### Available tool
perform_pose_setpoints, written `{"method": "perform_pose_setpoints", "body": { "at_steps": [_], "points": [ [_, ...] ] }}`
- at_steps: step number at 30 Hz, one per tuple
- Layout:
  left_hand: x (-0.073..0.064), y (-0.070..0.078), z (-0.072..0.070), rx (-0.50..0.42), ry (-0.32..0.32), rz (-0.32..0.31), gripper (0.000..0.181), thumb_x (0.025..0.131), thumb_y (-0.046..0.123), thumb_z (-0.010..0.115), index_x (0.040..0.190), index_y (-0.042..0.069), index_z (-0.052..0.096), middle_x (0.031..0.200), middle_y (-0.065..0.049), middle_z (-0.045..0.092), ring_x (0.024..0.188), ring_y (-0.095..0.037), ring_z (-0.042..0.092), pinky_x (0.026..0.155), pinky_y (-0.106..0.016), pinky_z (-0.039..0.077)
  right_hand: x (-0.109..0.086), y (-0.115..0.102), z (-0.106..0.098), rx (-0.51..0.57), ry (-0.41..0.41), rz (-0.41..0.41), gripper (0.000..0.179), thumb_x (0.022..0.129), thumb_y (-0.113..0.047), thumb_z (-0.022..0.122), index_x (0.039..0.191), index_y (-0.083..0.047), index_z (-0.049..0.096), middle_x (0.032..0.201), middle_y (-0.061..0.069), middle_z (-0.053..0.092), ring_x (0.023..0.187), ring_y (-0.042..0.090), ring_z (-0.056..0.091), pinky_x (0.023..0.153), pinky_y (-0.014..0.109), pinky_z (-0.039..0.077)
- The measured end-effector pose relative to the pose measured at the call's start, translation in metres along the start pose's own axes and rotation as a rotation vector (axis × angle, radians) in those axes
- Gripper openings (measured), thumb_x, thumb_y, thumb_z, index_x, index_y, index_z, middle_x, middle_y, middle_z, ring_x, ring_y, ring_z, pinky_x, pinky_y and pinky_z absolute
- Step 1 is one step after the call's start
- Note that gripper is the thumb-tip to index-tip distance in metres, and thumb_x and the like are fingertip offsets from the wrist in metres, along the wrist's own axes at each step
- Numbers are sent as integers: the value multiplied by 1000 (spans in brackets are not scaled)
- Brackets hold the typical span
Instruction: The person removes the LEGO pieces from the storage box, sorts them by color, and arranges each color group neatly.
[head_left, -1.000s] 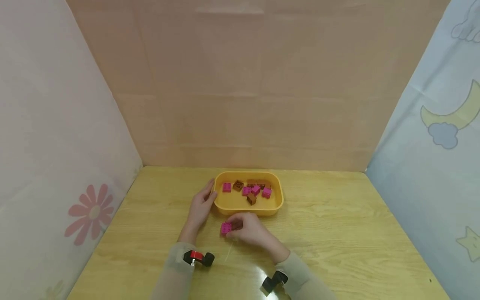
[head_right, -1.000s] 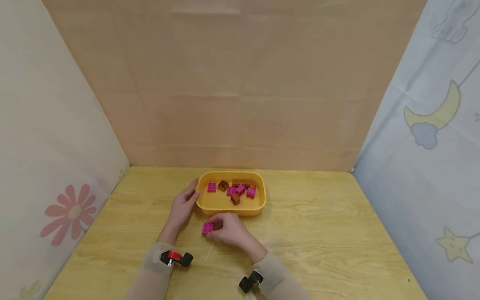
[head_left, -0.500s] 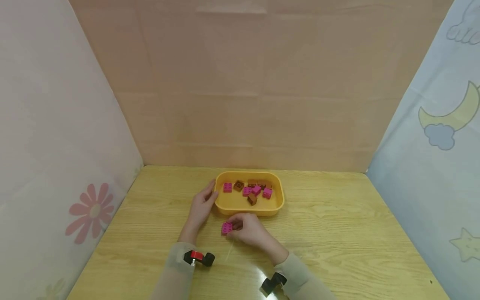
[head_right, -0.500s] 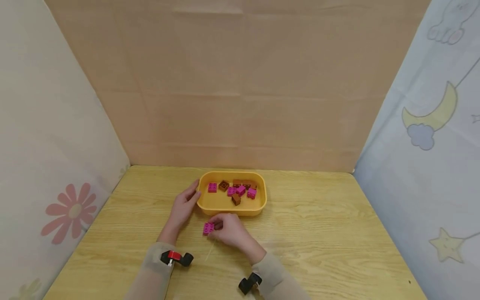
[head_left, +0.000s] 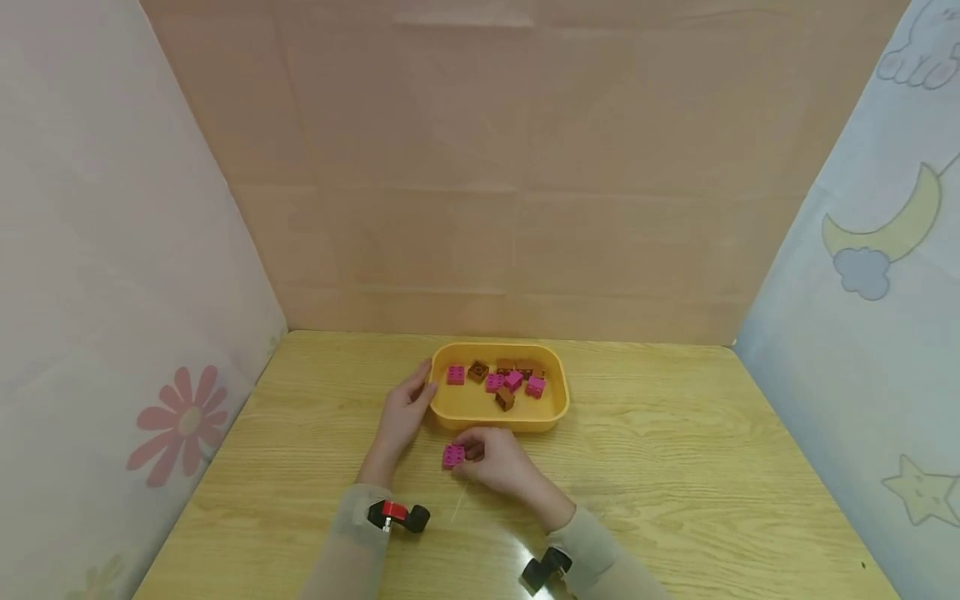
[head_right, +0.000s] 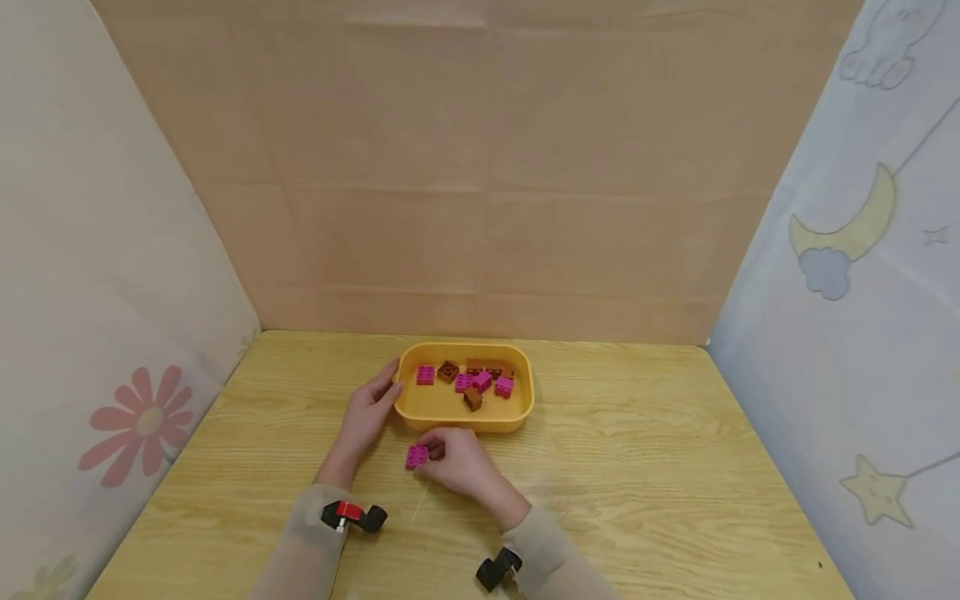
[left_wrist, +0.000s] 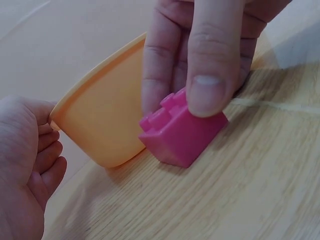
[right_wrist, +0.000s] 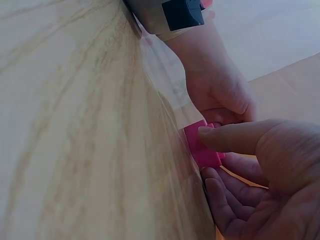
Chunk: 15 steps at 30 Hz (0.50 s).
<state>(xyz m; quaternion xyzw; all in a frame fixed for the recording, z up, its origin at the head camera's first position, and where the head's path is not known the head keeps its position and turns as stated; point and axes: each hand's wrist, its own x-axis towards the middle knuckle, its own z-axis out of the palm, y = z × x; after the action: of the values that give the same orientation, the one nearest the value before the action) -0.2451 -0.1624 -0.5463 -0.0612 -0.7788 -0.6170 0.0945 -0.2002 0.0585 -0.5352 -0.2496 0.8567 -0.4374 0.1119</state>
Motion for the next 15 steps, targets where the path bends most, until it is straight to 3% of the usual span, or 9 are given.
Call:
{"method": "perform_pose_setpoints", "body": {
  "at_steps": [8, 15],
  "points": [
    [2, 1, -1, 2, -8, -5, 51, 111, 15, 60, 158, 2, 47, 167, -12, 42, 156, -32, 35, 129, -48, 28, 2, -1, -1, -17, 6, -12, 36, 85, -18, 91, 117, -7, 79, 101, -3, 77, 89, 10, 71, 81, 28, 61],
    [0, -2, -1, 16, -15, -8, 52, 111, 18, 62, 159, 5, 48, 167, -11, 42, 156, -30, 36, 130, -47, 28, -1, -2, -11, -2, -41, -51, 43, 89, -19, 88, 128, -7, 75, 112, -1, 78, 98, 13, 73, 88, 29, 61]
  ]
}}
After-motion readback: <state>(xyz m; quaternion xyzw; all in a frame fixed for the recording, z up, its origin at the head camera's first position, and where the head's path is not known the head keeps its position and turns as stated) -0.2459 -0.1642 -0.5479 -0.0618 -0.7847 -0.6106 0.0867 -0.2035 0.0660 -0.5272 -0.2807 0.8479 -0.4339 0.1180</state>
